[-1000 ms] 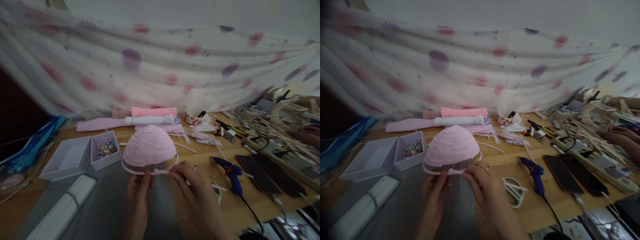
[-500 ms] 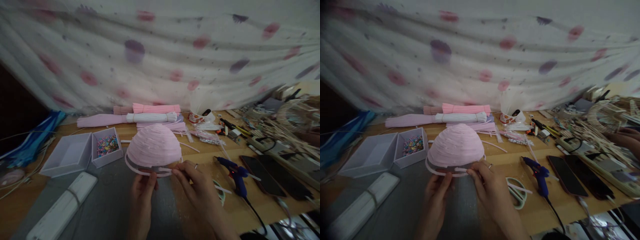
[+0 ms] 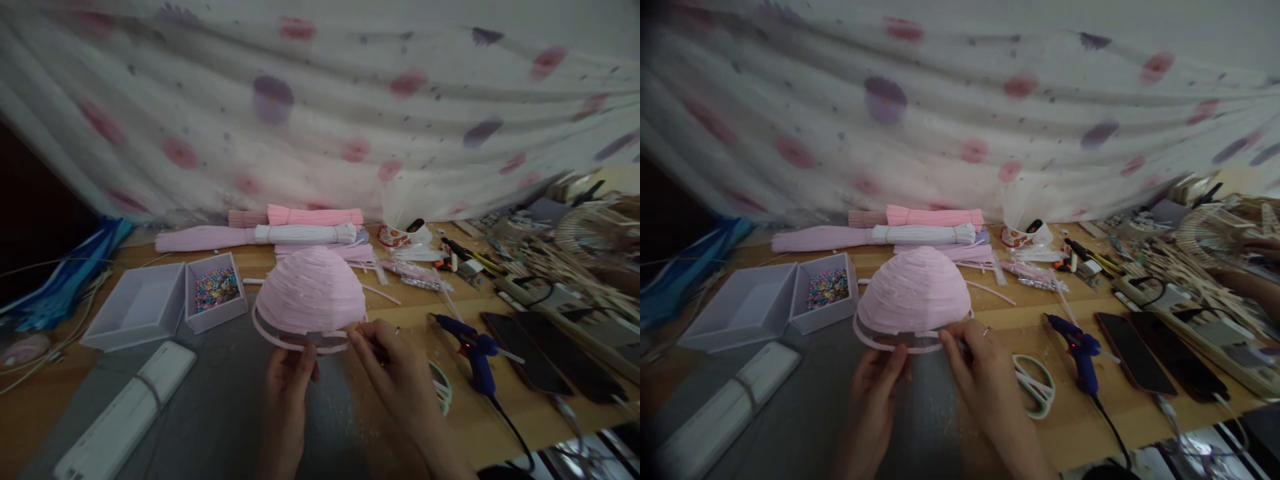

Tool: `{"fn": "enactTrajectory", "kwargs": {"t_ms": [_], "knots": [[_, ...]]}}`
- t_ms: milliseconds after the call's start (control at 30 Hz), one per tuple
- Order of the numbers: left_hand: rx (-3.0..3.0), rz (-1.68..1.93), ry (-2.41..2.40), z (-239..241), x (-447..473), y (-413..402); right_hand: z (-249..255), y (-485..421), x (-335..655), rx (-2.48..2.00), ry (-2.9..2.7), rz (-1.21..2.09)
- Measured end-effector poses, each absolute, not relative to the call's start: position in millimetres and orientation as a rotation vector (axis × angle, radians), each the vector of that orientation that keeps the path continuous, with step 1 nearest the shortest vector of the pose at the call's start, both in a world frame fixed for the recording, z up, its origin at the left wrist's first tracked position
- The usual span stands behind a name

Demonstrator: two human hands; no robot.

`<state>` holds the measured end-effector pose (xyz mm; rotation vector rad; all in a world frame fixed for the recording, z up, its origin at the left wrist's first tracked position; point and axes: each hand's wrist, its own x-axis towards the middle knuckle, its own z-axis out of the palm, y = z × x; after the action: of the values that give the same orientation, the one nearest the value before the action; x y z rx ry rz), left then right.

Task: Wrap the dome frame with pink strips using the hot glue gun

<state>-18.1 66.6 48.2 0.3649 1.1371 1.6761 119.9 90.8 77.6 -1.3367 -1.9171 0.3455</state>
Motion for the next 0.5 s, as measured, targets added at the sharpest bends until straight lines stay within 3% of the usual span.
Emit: {"fn": "enactTrajectory", "kwargs": {"t_ms": [500], "knots": [[0.350, 1.667, 1.042, 43.2, -24.9, 65.6, 73.0, 92.8, 122.5, -1.368, -1.836, 0.397]]}}
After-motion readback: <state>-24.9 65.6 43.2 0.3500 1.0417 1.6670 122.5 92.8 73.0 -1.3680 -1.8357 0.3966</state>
